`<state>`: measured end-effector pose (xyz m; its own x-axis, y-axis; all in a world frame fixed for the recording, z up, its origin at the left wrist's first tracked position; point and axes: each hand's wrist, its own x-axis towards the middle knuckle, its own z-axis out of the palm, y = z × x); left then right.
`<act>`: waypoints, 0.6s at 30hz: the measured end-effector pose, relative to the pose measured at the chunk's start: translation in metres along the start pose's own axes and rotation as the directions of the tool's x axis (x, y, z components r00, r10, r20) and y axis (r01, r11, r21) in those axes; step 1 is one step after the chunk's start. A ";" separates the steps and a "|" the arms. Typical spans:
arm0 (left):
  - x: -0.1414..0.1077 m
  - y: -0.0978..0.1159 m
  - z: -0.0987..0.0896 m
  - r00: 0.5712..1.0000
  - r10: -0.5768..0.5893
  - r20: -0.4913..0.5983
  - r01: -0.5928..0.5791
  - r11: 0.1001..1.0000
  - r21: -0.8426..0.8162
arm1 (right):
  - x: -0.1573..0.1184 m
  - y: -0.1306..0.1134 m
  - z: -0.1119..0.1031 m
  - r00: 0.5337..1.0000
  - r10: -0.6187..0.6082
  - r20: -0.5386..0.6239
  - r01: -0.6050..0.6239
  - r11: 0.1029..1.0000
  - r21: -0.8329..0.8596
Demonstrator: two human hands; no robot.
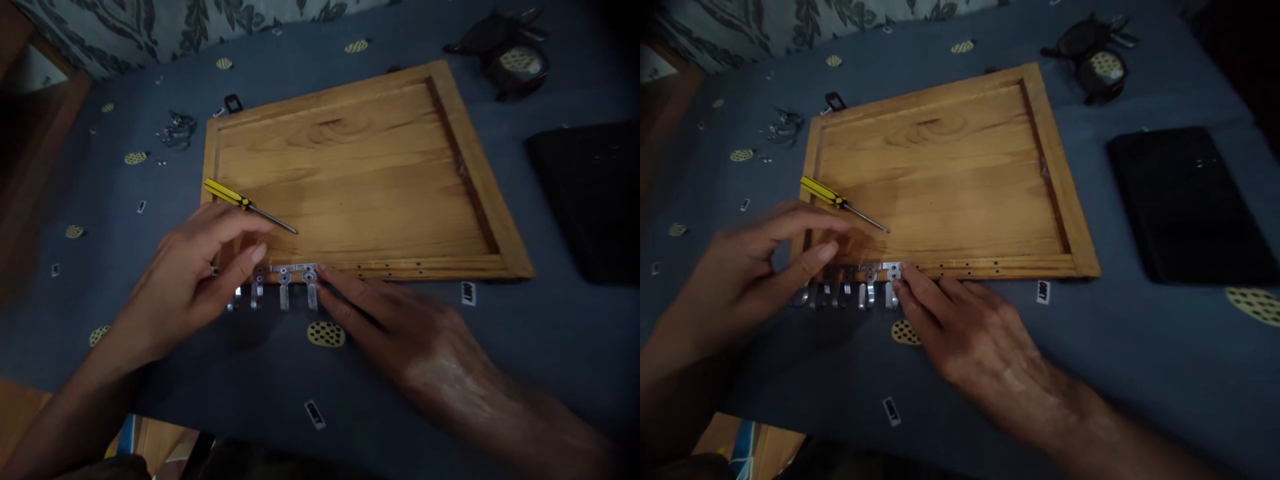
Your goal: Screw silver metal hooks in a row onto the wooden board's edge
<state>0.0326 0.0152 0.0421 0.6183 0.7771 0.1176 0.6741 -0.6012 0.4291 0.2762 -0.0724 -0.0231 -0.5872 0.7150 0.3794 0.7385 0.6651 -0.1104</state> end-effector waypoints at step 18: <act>-0.002 0.006 0.020 0.982 0.147 0.122 -0.141 0.988 -0.057 | 0.005 -0.001 -0.002 0.999 -0.019 -0.039 0.020 0.999 0.029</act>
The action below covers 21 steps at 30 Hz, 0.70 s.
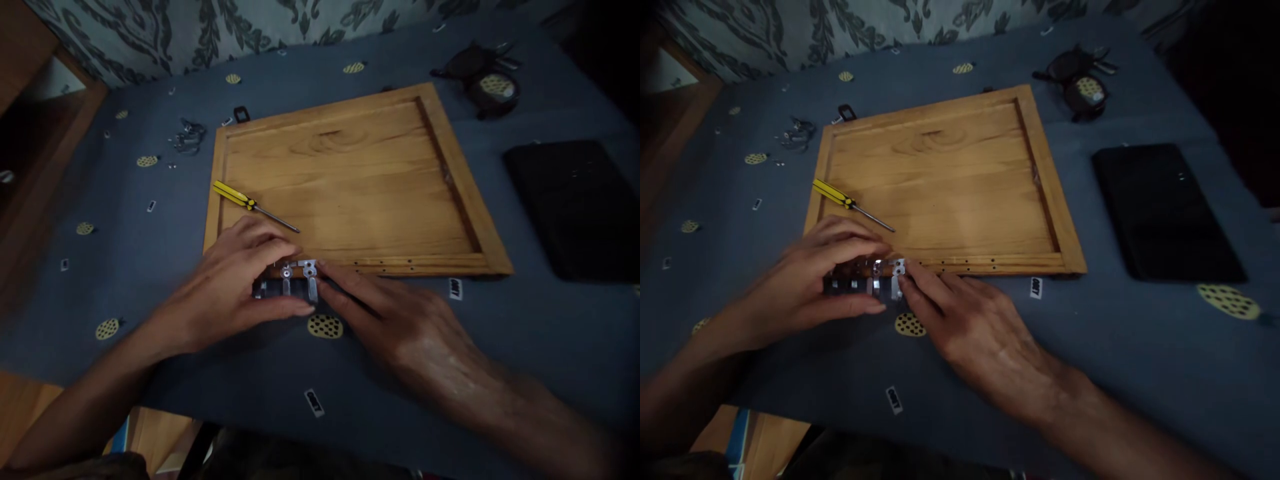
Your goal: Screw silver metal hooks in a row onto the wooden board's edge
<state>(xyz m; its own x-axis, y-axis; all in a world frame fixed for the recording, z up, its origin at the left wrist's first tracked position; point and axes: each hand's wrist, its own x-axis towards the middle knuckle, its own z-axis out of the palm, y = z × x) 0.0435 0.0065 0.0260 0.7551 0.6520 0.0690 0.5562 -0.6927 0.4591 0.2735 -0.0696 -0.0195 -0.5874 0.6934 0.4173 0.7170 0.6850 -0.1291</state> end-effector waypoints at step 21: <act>0.000 0.006 0.017 1.000 -0.004 -0.003 0.005 0.987 0.159 | -0.005 0.002 0.003 1.000 0.005 0.011 -0.006 1.000 0.013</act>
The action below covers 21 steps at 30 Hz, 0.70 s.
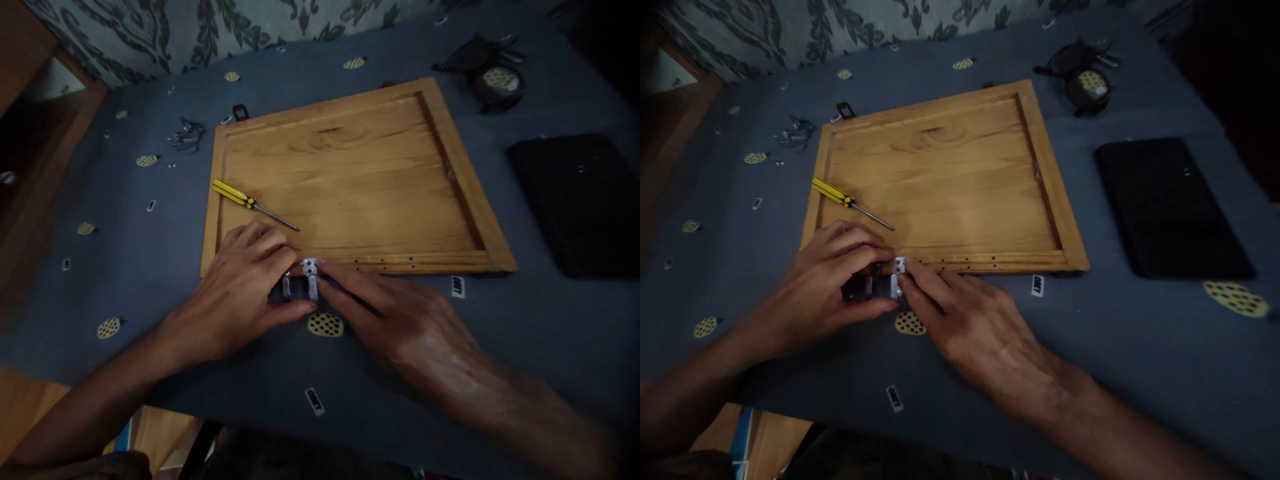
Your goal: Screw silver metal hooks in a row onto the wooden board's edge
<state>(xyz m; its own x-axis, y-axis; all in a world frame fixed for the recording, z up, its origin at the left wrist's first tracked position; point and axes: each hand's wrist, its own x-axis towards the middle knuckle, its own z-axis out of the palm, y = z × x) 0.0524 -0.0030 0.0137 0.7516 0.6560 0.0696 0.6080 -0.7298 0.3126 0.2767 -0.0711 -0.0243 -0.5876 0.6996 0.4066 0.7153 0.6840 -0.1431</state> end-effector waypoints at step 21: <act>0.002 0.000 0.001 0.999 0.010 -0.031 -0.009 1.000 0.011 | -0.001 0.000 0.000 1.000 0.013 0.014 -0.014 0.999 0.046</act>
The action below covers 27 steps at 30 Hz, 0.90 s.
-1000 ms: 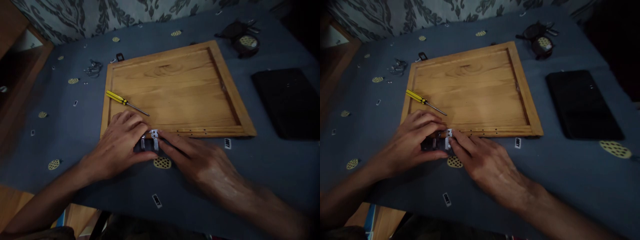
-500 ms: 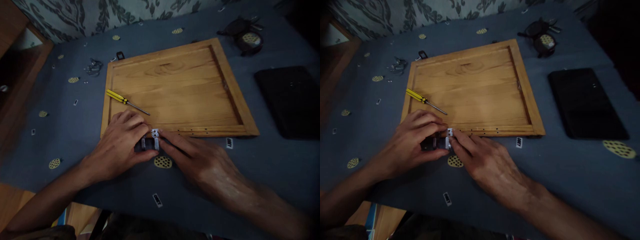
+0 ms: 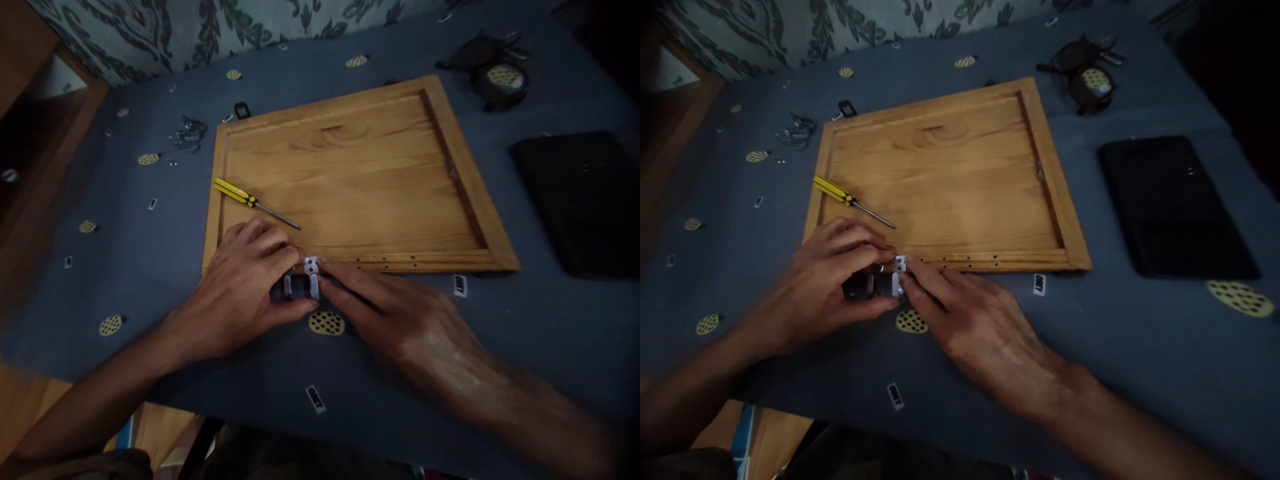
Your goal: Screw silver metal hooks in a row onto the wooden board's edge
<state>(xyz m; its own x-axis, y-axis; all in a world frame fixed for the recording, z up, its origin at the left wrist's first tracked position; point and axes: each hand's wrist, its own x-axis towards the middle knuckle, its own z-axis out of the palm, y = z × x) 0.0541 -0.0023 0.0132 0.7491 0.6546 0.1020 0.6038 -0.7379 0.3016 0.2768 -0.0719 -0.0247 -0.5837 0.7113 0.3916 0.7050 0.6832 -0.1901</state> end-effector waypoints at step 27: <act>0.000 0.002 0.001 1.000 0.018 -0.011 -0.018 0.999 -0.036 | -0.006 0.004 0.006 0.999 0.021 -0.043 -0.021 1.000 0.017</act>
<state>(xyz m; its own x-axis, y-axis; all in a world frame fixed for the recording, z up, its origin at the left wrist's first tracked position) 0.0557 -0.0044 0.0129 0.7565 0.6433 0.1178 0.5801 -0.7432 0.3333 0.2803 -0.0726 -0.0336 -0.5506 0.7181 0.4257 0.7102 0.6710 -0.2133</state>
